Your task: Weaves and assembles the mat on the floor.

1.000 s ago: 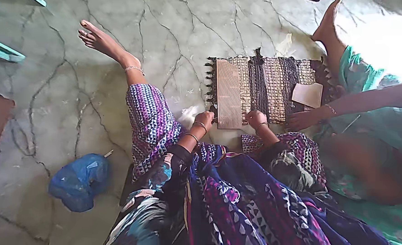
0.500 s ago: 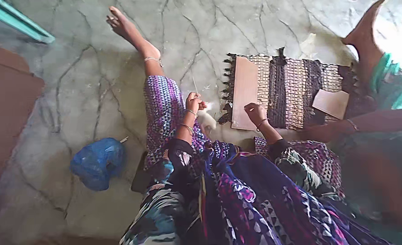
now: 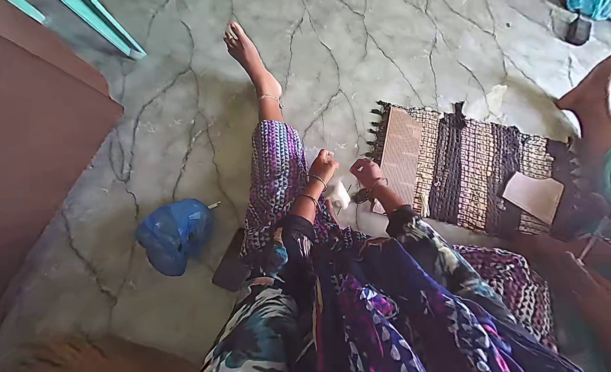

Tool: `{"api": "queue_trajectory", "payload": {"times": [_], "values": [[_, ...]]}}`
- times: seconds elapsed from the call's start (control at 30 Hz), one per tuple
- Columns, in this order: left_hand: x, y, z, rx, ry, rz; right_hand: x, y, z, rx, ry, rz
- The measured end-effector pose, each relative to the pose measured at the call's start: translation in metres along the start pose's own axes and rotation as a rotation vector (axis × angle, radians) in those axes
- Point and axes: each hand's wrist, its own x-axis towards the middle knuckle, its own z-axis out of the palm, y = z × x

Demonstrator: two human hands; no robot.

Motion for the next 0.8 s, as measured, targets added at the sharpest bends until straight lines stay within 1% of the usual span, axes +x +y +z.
{"api": "queue_trajectory", "payload": {"times": [0.03, 0.1, 0.13, 0.2, 0.23, 0.3, 0.4, 0.47, 0.5, 0.53, 0.6, 0.63, 0.7, 0.8], "values": [[-0.004, 0.005, 0.001, 0.02, -0.088, 0.024, -0.006, 0.004, -0.009, 0.081, -0.013, -0.013], [-0.012, 0.015, 0.004, 0.084, -0.256, 0.134, -0.02, 0.009, -0.026, 0.203, -0.048, -0.046], [-0.013, 0.019, 0.005, 0.123, -0.319, 0.18, -0.025, 0.009, -0.033, 0.25, -0.046, -0.031], [-0.015, 0.021, 0.008, 0.202, -0.371, 0.199, -0.034, 0.013, -0.043, 0.343, -0.002, 0.025], [-0.015, 0.013, 0.008, 0.215, -0.365, 0.21, -0.036, 0.018, -0.045, 0.384, 0.022, 0.057], [-0.013, -0.013, 0.009, 0.164, -0.321, 0.259, -0.038, 0.03, -0.045, 0.485, 0.064, 0.122], [-0.007, -0.024, 0.01, 0.036, -0.291, 0.205, -0.046, 0.03, -0.041, 0.703, 0.137, 0.23], [0.019, -0.05, 0.021, -0.046, -0.285, 0.247, -0.051, 0.024, -0.035, 0.787, 0.123, 0.263], [0.027, -0.057, 0.025, -0.062, -0.287, 0.26, -0.052, 0.022, -0.031, 0.801, 0.114, 0.254], [0.027, -0.054, 0.025, -0.052, -0.289, 0.245, -0.053, 0.02, -0.026, 0.805, 0.127, 0.238], [0.018, -0.034, 0.023, 0.009, -0.274, 0.179, -0.05, 0.014, -0.017, 0.787, 0.215, 0.233], [0.016, -0.03, 0.023, 0.031, -0.259, 0.173, -0.048, 0.011, -0.013, 0.763, 0.264, 0.247], [0.017, -0.03, 0.023, 0.049, -0.242, 0.197, -0.044, 0.005, -0.01, 0.726, 0.307, 0.275], [0.02, -0.033, 0.025, 0.071, -0.244, 0.249, -0.04, -0.001, -0.008, 0.719, 0.316, 0.296]]}}
